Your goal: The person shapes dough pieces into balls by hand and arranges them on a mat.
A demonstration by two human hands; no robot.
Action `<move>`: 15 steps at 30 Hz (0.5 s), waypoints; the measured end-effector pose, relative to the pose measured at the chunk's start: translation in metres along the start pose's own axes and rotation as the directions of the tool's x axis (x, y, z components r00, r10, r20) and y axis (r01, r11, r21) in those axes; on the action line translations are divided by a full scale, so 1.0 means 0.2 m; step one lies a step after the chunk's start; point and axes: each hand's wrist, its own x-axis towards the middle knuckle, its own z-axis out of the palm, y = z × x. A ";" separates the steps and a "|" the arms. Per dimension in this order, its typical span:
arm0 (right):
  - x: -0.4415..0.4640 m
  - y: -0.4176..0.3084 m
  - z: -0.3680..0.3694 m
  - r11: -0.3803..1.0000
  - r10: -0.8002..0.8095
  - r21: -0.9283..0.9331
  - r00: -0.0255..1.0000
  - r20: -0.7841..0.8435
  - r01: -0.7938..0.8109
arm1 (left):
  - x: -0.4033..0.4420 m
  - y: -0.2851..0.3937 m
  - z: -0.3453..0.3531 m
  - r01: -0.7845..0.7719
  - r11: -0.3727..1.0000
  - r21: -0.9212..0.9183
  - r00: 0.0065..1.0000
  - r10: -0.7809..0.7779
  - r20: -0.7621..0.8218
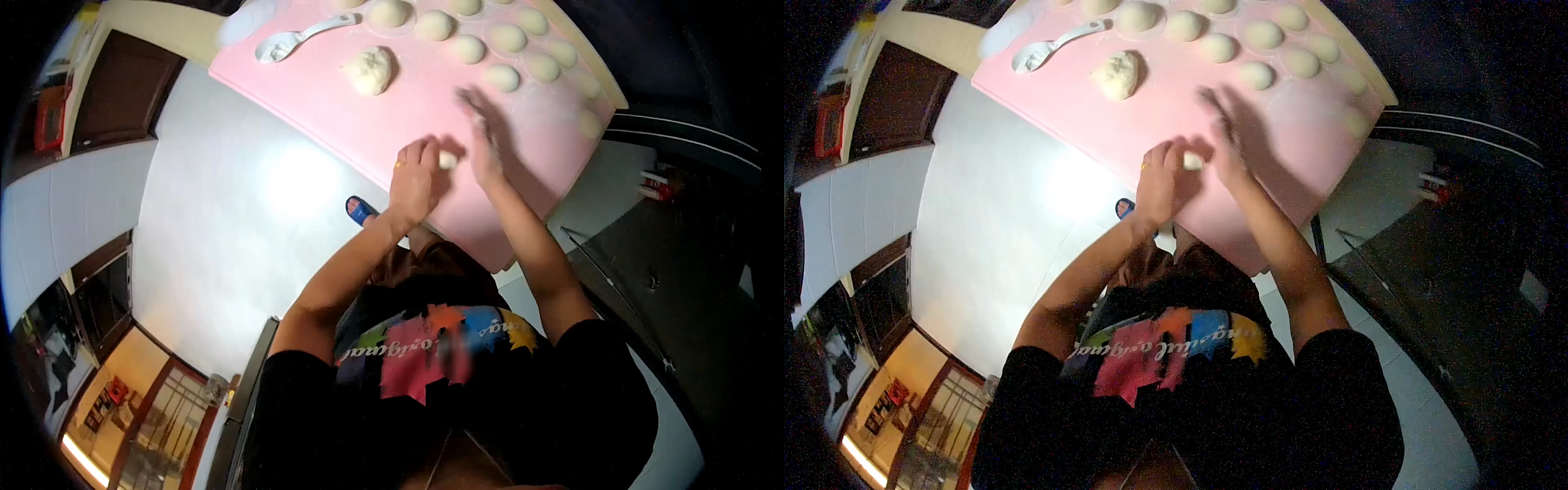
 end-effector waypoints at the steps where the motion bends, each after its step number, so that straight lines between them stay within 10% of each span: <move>1: -0.05 0.04 -0.11 0.993 -0.102 -0.073 0.989 -0.108 0.094 | -0.04 0.00 0.01 -0.052 0.999 0.010 0.999 0.052 0.010; 3: -0.08 0.41 -0.39 0.861 -0.202 -0.507 0.939 -0.279 0.034 | -0.10 -0.01 0.03 -0.098 0.995 0.020 0.995 0.098 0.025; 7: 0.03 0.50 -0.66 0.732 -0.118 -0.677 0.966 -0.228 -0.071 | -0.11 -0.03 0.03 0.043 0.996 -0.079 0.993 -0.051 -0.105; 9: 0.05 0.54 -0.64 0.358 -0.024 -0.934 0.999 -0.033 -0.022 | -0.12 -0.04 -0.03 0.079 0.976 -0.205 0.985 -0.108 -0.131; 12: -0.07 0.34 -0.56 0.543 0.065 -0.767 0.894 0.444 0.341 | -0.17 -0.08 -0.03 0.239 0.868 -0.436 0.940 -0.319 -0.121; 15: -0.07 0.38 -0.55 0.680 -0.080 -0.692 0.962 0.259 0.243 | -0.23 -0.13 -0.10 0.270 0.636 -0.723 0.885 -0.460 -0.075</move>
